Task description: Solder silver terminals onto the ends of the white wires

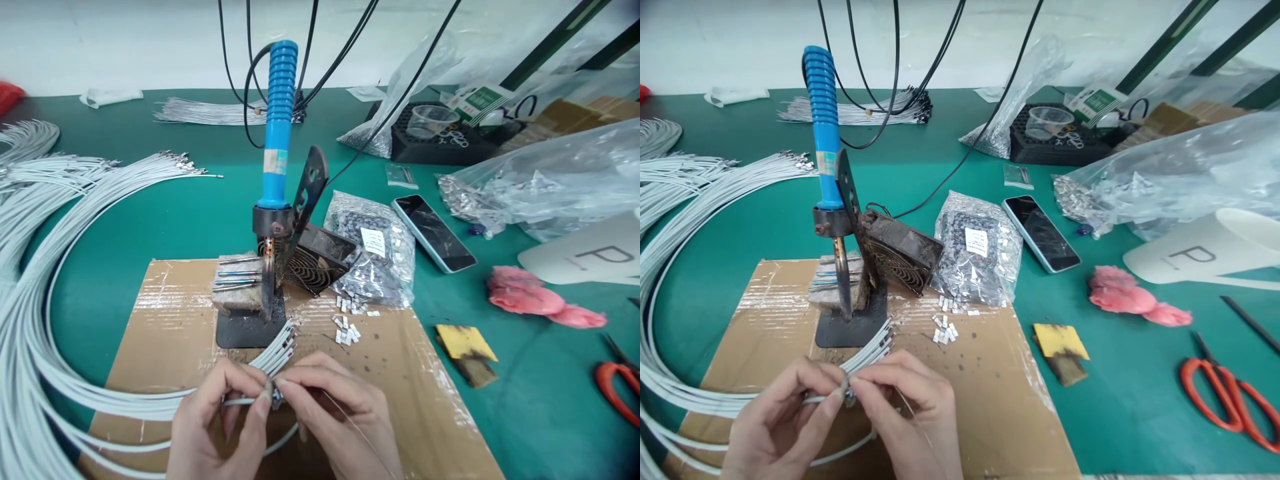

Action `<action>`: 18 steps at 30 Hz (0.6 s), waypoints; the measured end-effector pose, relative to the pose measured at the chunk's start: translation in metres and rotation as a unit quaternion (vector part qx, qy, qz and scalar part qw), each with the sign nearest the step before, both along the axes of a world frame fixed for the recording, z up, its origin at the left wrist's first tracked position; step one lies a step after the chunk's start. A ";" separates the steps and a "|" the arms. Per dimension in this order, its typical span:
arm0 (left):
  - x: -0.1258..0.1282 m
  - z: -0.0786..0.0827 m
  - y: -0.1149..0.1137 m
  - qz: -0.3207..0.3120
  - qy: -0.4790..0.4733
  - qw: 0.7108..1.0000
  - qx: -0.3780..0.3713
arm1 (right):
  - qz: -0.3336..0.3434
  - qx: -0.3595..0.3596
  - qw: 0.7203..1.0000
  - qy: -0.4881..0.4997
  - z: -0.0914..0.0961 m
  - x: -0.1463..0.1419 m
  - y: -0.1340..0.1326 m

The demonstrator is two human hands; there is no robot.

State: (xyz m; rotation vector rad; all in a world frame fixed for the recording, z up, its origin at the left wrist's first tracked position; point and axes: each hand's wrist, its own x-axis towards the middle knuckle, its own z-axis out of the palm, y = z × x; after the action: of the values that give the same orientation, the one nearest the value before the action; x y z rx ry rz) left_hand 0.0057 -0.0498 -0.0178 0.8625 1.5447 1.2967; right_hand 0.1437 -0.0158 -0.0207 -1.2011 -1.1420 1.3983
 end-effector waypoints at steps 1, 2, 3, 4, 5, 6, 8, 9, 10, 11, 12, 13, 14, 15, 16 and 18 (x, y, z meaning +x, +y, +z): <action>0.000 -0.001 0.000 -0.002 -0.004 1.000 0.000 | 0.003 0.001 1.000 0.000 0.000 0.000 0.000; 0.000 -0.001 0.000 -0.005 -0.007 1.000 0.000 | 0.006 0.002 1.000 -0.001 -0.001 0.001 0.001; -0.001 -0.002 -0.001 -0.006 -0.010 1.000 0.000 | 0.008 0.003 1.000 -0.003 -0.001 0.001 0.001; -0.001 -0.003 -0.001 -0.007 -0.013 1.000 0.000 | 0.010 0.005 1.000 -0.004 -0.001 0.001 0.001; -0.001 -0.003 -0.001 -0.008 -0.016 1.000 0.001 | 0.011 0.006 1.000 -0.006 -0.002 0.002 0.001; -0.001 -0.004 -0.001 -0.008 -0.020 1.000 0.003 | 0.012 0.007 1.000 -0.007 -0.003 0.002 0.000; -0.001 -0.004 -0.001 -0.006 -0.025 1.000 0.005 | 0.015 0.006 1.000 -0.011 -0.004 0.001 -0.001; -0.001 -0.004 0.000 -0.004 -0.025 1.000 0.003 | 0.015 0.008 1.000 -0.014 -0.004 0.001 -0.002; -0.001 -0.004 0.001 -0.002 -0.023 1.000 -0.001 | 0.011 0.012 1.000 -0.017 -0.005 0.001 -0.002; -0.001 -0.003 0.002 0.001 -0.019 1.000 -0.006 | 0.002 0.019 1.000 -0.020 -0.005 0.000 -0.003; -0.001 -0.003 0.003 0.005 -0.012 1.000 -0.011 | -0.014 0.030 0.999 -0.025 -0.005 0.000 -0.004; -0.001 -0.002 0.005 0.008 -0.002 1.000 -0.016 | -0.032 0.042 0.998 -0.034 -0.006 -0.001 -0.005; -0.001 0.000 0.007 0.011 0.009 1.000 -0.019 | -0.049 0.054 0.996 -0.046 -0.007 -0.002 -0.006; -0.001 0.001 0.009 0.012 0.022 0.999 -0.021 | -0.062 0.062 0.994 -0.060 -0.007 -0.002 -0.007; -0.001 0.002 0.011 0.015 0.034 0.999 -0.023 | -0.072 0.064 0.993 -0.074 -0.009 -0.002 -0.008; -0.001 0.003 0.015 0.018 0.054 0.998 -0.024 | -0.080 0.048 0.991 -0.099 -0.012 -0.002 -0.010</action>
State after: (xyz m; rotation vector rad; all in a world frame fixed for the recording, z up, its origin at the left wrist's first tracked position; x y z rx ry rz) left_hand 0.0046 -0.0347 -0.0146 0.8903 1.6761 1.2522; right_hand 0.1416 -0.0255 -0.0324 -1.3541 -1.2064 1.1115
